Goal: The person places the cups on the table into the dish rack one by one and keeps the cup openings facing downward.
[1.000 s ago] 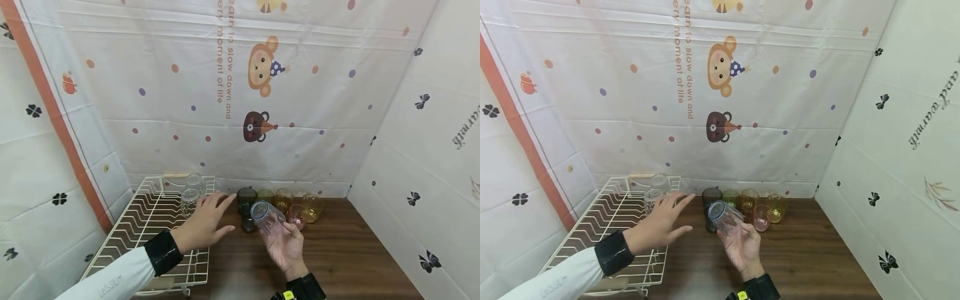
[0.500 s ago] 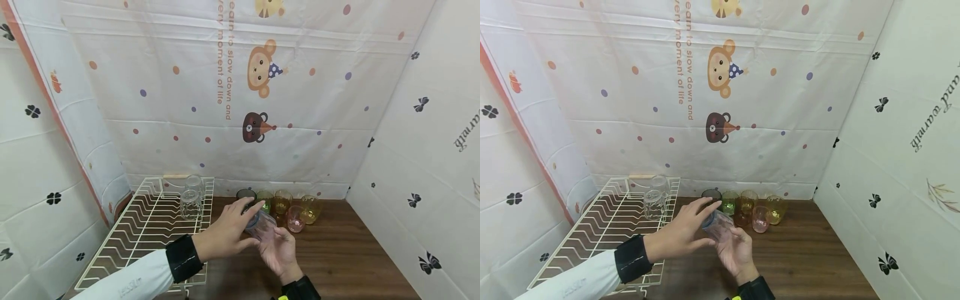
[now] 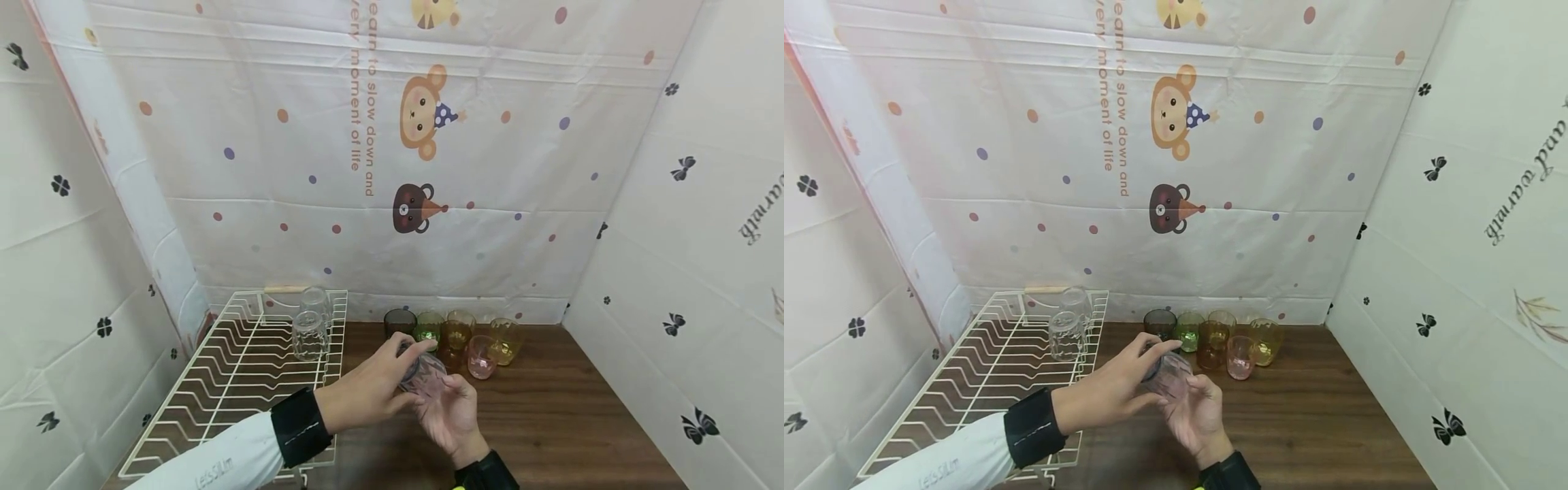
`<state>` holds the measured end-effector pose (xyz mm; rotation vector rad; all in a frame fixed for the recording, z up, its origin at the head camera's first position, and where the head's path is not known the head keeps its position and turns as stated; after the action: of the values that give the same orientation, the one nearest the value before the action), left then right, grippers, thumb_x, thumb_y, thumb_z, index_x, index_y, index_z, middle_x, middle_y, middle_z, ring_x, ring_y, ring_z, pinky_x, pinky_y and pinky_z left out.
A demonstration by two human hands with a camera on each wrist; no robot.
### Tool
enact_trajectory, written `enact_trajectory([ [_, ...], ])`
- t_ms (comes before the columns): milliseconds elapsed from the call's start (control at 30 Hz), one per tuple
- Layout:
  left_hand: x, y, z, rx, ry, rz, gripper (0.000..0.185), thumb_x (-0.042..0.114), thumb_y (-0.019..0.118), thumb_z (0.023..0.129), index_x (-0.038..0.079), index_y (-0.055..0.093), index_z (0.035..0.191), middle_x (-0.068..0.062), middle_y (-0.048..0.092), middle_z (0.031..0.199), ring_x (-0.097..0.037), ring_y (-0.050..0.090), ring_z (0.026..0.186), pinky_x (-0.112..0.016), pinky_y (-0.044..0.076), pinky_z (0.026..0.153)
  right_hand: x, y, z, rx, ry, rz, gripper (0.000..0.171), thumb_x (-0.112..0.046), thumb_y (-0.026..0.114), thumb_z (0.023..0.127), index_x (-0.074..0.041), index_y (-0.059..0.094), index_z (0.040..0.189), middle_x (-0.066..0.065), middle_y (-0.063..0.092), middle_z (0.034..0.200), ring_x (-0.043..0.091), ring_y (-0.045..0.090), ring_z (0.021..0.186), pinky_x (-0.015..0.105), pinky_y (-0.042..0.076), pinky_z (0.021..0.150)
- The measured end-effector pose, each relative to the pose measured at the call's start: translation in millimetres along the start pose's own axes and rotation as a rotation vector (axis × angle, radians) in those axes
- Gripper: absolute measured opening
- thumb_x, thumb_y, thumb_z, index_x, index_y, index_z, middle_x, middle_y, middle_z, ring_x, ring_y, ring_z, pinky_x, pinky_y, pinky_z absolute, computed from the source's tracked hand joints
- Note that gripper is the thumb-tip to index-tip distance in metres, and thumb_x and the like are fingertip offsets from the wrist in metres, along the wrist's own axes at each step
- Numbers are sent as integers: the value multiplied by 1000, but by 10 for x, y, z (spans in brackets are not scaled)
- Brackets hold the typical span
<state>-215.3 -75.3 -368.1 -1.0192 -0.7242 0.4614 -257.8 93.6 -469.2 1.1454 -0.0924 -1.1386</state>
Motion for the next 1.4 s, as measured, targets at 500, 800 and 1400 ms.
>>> enact_trajectory([
  [500,-74,32,-29,-11,-6,3,88,30,82,96,28,30,167,-6,49,134,-13,52,110,-23,54,88,46,-26,15,15,19,-20,50,-22,48,99,-5,56,146,5,67,140,15,66,120,21,57,89],
  [800,-123,36,-77,40,-3,43,87,31,83,95,26,33,166,-6,52,133,-14,56,109,-26,57,87,76,-53,12,49,10,-75,48,-22,30,109,-7,49,151,6,64,142,15,65,122,22,57,94],
  [1400,-335,-207,-288,121,-116,109,87,38,86,91,21,39,162,-11,58,133,-20,67,109,-39,62,89,-307,-190,48,442,-2,-727,46,-35,34,118,-15,33,158,5,58,147,19,58,137,38,53,112],
])
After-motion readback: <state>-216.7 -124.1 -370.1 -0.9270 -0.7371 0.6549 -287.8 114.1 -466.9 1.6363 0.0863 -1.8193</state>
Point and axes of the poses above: each hand's wrist, its own z-axis towards the middle knuckle, its own y-axis out of the palm, x = y × z, the point moved 2 cm from there along z, towards the middle knuckle
